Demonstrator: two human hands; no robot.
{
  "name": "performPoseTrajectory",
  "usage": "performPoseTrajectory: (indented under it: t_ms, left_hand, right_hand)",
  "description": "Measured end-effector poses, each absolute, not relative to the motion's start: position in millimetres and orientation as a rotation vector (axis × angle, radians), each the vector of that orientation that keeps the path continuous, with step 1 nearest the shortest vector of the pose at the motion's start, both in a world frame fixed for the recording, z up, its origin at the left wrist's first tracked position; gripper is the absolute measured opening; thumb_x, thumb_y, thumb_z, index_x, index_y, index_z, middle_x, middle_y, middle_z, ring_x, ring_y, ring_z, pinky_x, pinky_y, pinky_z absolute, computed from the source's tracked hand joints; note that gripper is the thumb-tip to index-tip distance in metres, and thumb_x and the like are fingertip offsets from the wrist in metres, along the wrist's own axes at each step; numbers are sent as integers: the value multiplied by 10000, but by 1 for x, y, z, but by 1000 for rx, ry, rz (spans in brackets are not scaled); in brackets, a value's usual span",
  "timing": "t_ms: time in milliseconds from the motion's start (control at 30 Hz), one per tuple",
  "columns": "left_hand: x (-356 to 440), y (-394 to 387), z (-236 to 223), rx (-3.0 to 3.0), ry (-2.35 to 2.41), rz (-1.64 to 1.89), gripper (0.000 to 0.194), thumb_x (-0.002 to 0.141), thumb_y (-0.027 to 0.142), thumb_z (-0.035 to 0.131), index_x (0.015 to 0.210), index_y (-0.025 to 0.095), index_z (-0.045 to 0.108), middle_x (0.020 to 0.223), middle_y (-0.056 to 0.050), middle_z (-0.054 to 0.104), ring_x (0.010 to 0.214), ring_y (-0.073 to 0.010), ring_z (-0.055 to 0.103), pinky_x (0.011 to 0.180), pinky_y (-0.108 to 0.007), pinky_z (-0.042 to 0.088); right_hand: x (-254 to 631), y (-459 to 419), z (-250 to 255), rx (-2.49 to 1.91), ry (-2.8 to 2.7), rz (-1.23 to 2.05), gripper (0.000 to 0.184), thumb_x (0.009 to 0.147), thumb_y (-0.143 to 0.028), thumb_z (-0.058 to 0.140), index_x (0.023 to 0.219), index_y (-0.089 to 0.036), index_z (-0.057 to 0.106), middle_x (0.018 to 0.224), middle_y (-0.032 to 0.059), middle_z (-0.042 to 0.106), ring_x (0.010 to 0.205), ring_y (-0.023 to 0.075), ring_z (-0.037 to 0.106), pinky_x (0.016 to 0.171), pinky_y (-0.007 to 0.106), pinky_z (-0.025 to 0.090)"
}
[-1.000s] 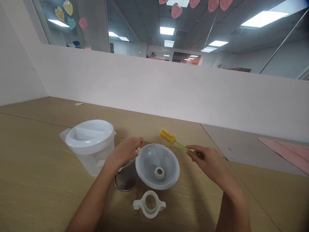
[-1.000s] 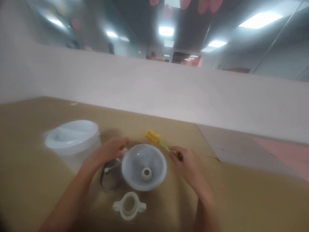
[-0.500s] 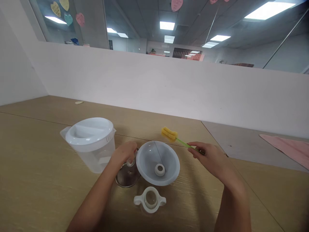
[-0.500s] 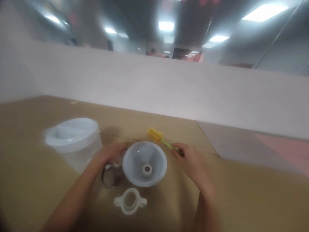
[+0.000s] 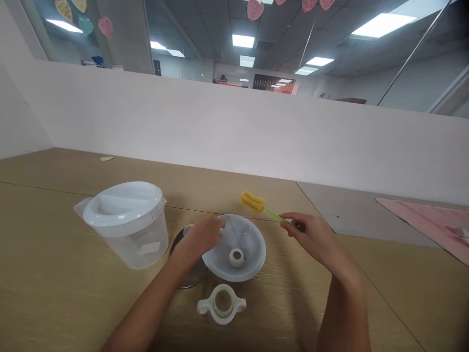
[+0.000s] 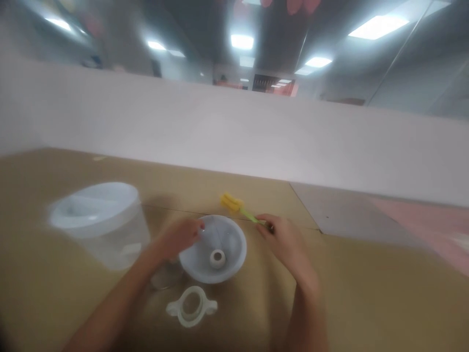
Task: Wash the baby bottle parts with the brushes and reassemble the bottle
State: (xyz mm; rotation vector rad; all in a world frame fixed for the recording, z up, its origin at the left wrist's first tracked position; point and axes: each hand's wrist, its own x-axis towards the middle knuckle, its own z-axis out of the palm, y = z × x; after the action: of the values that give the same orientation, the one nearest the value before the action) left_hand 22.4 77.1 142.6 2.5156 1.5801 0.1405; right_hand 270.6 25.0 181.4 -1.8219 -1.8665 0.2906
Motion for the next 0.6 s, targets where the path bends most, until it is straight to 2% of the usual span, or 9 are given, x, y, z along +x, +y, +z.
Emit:
performPoseTrajectory:
  t_ms: [133,333,500,600]
  left_hand:
    - [47,77,121,2541,1208,56,246,749,232,554,957,193,680,853,-79,701,835,-240,649,725,-308,481]
    - [57,77,96,2517,1208,-214,91,655,159,585,628,186,668,634,-47,659,602,-213,618,551,-280,445]
    - [40,84,113,2559,1231,-52,122,714,208,574,777,177,673,816,-68,669,771,-217,629,673,-286,461]
    - [23,87,134,2535,1360,236,191,797,269,507,889,189,655,938,-74,641,807,-202,620,719,-293,458]
  right_hand:
    - [267,24,185,-1848,-1875,308,384,815,-422,453,1018,-198,690,658,15,650,541,151,533,524,256,357]
    - [260,21,193,-1871,-1897,307,370,818,-422,460,1004,-204,693,671,15,660,544,152,549,501,245,342]
    - [267,23,188,-1909,-1913,281,346,843,-394,439,1016,-213,676,743,26,673,637,172,589,545,249,356]
    - [273,25,183,-1976,-1904,225,325,855,-387,420,907,-207,685,731,33,666,670,187,591,560,256,344]
